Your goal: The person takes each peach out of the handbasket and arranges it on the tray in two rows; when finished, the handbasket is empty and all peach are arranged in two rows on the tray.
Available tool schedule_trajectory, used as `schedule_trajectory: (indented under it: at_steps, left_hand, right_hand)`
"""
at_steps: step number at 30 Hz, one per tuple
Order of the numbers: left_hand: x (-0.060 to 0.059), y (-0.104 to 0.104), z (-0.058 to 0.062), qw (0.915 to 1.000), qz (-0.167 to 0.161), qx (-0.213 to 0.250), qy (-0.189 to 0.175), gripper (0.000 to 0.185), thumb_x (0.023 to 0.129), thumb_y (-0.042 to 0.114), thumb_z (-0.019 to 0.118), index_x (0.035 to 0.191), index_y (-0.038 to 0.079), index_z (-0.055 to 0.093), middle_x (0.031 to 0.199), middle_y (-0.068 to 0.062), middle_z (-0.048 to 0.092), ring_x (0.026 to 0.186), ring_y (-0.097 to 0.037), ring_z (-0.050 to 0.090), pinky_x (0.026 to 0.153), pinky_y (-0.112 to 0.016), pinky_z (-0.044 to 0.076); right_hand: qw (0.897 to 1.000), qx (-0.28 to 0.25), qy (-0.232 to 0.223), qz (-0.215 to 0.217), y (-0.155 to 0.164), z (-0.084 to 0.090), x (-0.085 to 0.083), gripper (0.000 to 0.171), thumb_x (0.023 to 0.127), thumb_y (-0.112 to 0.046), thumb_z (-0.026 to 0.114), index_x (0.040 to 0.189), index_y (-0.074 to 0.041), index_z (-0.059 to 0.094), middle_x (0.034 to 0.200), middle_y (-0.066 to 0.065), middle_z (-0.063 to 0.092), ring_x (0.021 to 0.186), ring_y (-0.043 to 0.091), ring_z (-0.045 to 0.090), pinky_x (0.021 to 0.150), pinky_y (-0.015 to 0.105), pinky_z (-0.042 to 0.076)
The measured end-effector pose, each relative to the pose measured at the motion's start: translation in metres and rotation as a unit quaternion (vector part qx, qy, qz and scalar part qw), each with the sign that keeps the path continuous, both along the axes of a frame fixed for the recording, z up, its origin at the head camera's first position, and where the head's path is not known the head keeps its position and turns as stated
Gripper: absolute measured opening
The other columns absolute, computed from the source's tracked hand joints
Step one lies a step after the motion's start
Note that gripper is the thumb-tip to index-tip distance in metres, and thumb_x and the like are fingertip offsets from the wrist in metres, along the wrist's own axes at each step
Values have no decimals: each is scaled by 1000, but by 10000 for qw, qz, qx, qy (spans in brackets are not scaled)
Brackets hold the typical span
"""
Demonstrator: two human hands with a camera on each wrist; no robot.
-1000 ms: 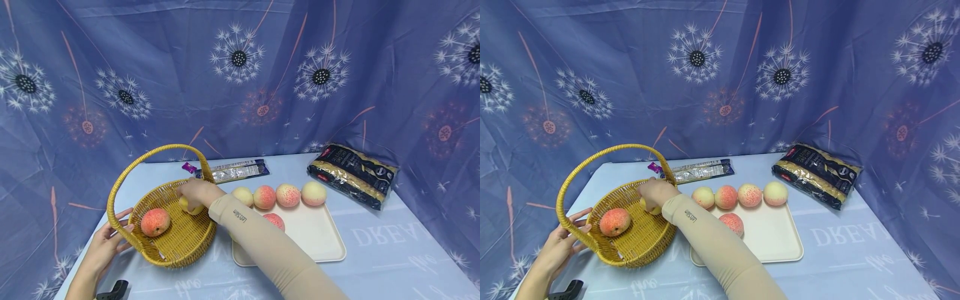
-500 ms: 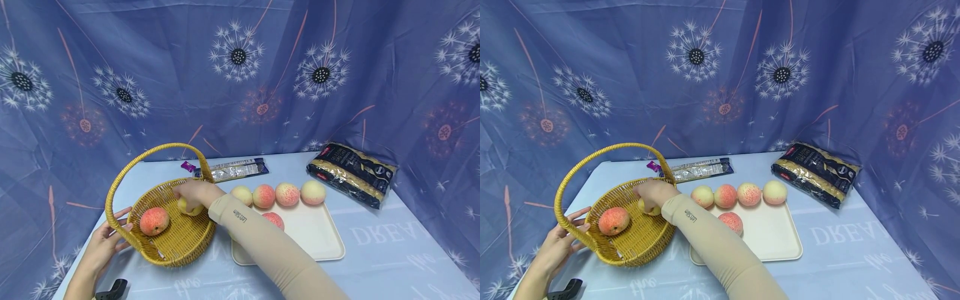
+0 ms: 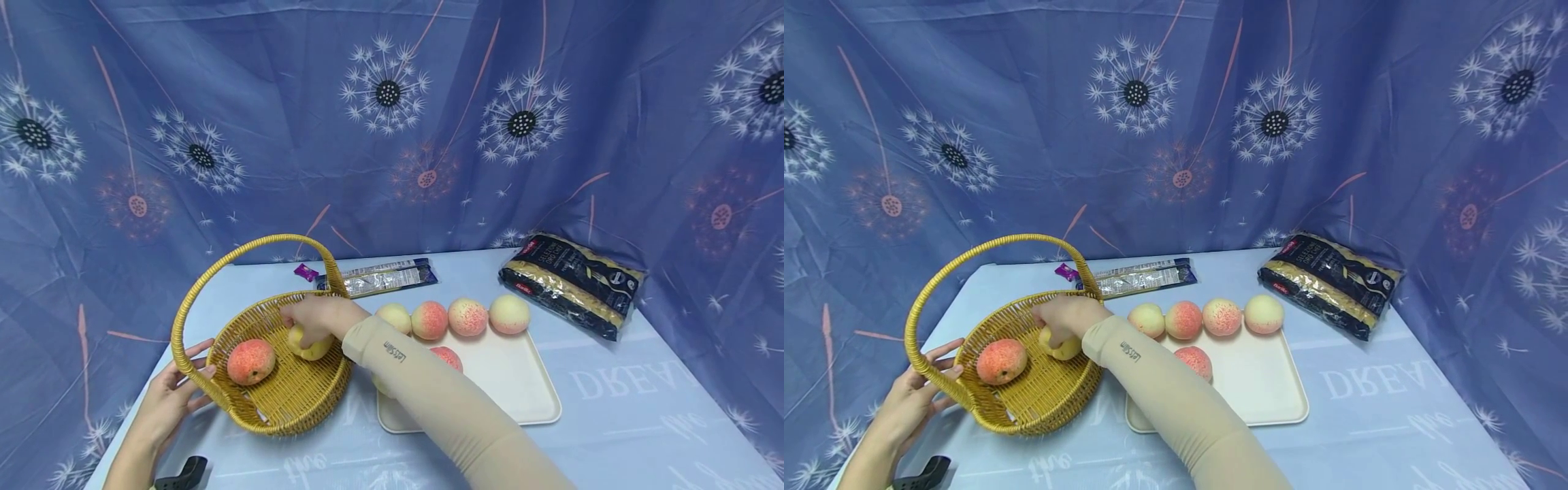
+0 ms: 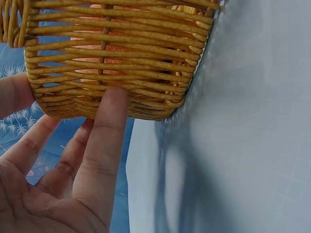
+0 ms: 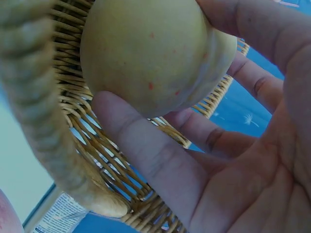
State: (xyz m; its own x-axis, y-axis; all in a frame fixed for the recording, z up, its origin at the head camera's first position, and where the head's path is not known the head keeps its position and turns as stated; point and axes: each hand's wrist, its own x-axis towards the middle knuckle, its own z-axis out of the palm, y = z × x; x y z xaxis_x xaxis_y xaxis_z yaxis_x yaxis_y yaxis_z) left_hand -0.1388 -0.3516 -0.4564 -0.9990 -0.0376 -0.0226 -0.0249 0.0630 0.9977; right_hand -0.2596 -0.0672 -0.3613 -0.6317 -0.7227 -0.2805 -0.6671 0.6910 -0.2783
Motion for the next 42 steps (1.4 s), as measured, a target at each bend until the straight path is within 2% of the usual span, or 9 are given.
schedule_trajectory:
  at_steps: [4,11,18,24,29,36,38,42]
  left_hand:
    - [0,0,0,10000,12,-14,-19,53,107,4,64,155,24,57,113,12,67,100,-3,73,77,-29,68]
    - [0,1,0,10000,34,-61,23,53,107,4,64,157,22,55,114,12,67,100,-3,72,78,-29,68]
    - [1,-1,-2,10000,24,-34,27,54,107,3,64,156,22,56,113,11,68,99,-4,73,78,-29,68]
    - [1,-2,-3,10000,32,-48,6,54,107,3,64,157,23,55,114,10,66,99,-5,72,79,-29,68]
    - [1,-1,-3,10000,44,-42,34,54,107,4,64,157,22,55,114,10,66,99,-5,72,78,-29,68]
    - [0,0,-3,9999,76,-113,31,53,107,4,64,157,21,55,113,11,65,99,-4,72,77,-29,68]
    - [0,0,-3,9999,86,-148,1,53,107,5,64,157,21,54,113,11,65,100,-3,71,77,-29,68]
    - [0,1,-2,9998,107,-148,-22,53,107,5,64,157,21,54,113,11,66,100,-3,72,77,-28,68]
  right_hand:
    - [9998,-123,-14,180,4,6,0,33,98,-22,80,125,-24,61,109,-4,65,98,11,60,75,19,53]
    - [9961,-664,-236,526,18,19,-2,32,98,-21,76,126,-23,61,113,-5,65,100,11,59,82,19,52]
    - [9927,-991,-149,675,37,32,-2,36,100,-23,76,132,-24,61,122,-4,68,108,9,61,92,20,51]
    - [9871,-1362,-141,833,58,44,1,36,100,-24,75,134,-22,61,126,-2,68,110,10,61,95,22,52]
    - [9815,-1731,-348,735,83,54,6,35,102,-24,74,134,-22,59,123,-1,67,107,13,60,94,25,51]
    - [9703,-2316,-612,338,123,59,12,38,103,-29,74,137,-24,57,118,0,62,102,21,58,82,28,52]
    - [9660,-2507,-565,271,136,59,14,38,102,-30,75,137,-24,58,116,0,62,102,21,59,83,28,54]
    - [9557,-2878,-608,62,162,57,18,38,102,-29,75,136,-25,59,122,-1,67,107,17,68,94,31,61]
